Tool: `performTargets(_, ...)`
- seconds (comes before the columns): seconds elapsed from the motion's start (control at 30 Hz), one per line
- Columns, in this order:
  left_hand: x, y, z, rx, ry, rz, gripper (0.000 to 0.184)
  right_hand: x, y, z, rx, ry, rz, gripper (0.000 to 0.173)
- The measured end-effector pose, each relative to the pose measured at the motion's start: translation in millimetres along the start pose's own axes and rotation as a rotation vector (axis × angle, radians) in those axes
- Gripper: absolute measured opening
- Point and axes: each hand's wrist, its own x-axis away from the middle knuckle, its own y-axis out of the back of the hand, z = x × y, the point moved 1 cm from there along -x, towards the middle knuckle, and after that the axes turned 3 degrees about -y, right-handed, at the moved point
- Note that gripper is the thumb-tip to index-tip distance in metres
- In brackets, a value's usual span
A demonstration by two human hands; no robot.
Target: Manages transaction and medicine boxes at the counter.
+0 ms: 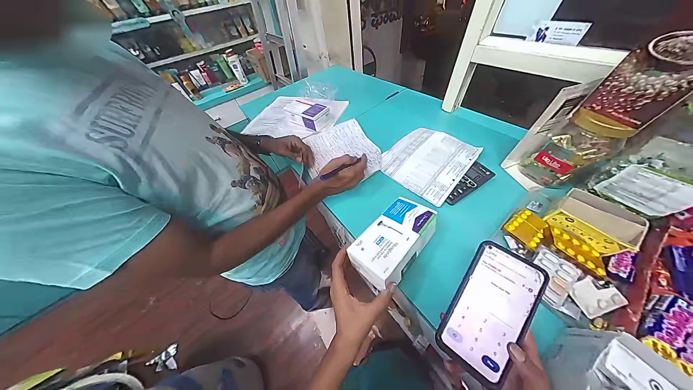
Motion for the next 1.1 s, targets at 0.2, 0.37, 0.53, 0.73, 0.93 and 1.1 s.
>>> performTargets(0.2, -7.4, -1.2, -0.7, 0.200, 0.217, 0.098, 0.095, 1.0, -4.5, 2.5, 0.035, -0.024, -0.081, 0.061)
performTargets(0.37, -17.3, -3.8, 1.7, 0.196, 0.265, 0.131, 0.084, -1.5, -7.1, 1.6, 0.081, -0.024, -0.116, 0.063)
performTargets(0.53, -24.0, -1.9, 1.9, 0.124, 0.320, 0.175, 0.076, 0.8, -8.5, 2.9, 0.077, -0.026, -0.119, 0.063)
performTargets(0.73, -34.6, 2.3, 8.7, -0.059, 0.315, 0.213, 0.074, -1.5, -0.1, -0.9, 0.099, 0.006, -0.064, 0.057)
performTargets(0.93, -46.5, 2.0, 6.3, -0.103, 0.303, 0.255, 0.069, -1.7, -1.3, 0.8, 0.151, 0.045, -0.075, 0.050)
performTargets(1.1, -53.8, 0.7, 4.7, -0.103, 0.298, 0.283, 0.060, -1.8, 0.5, -1.9, 0.124, 0.047, -0.079, 0.048)
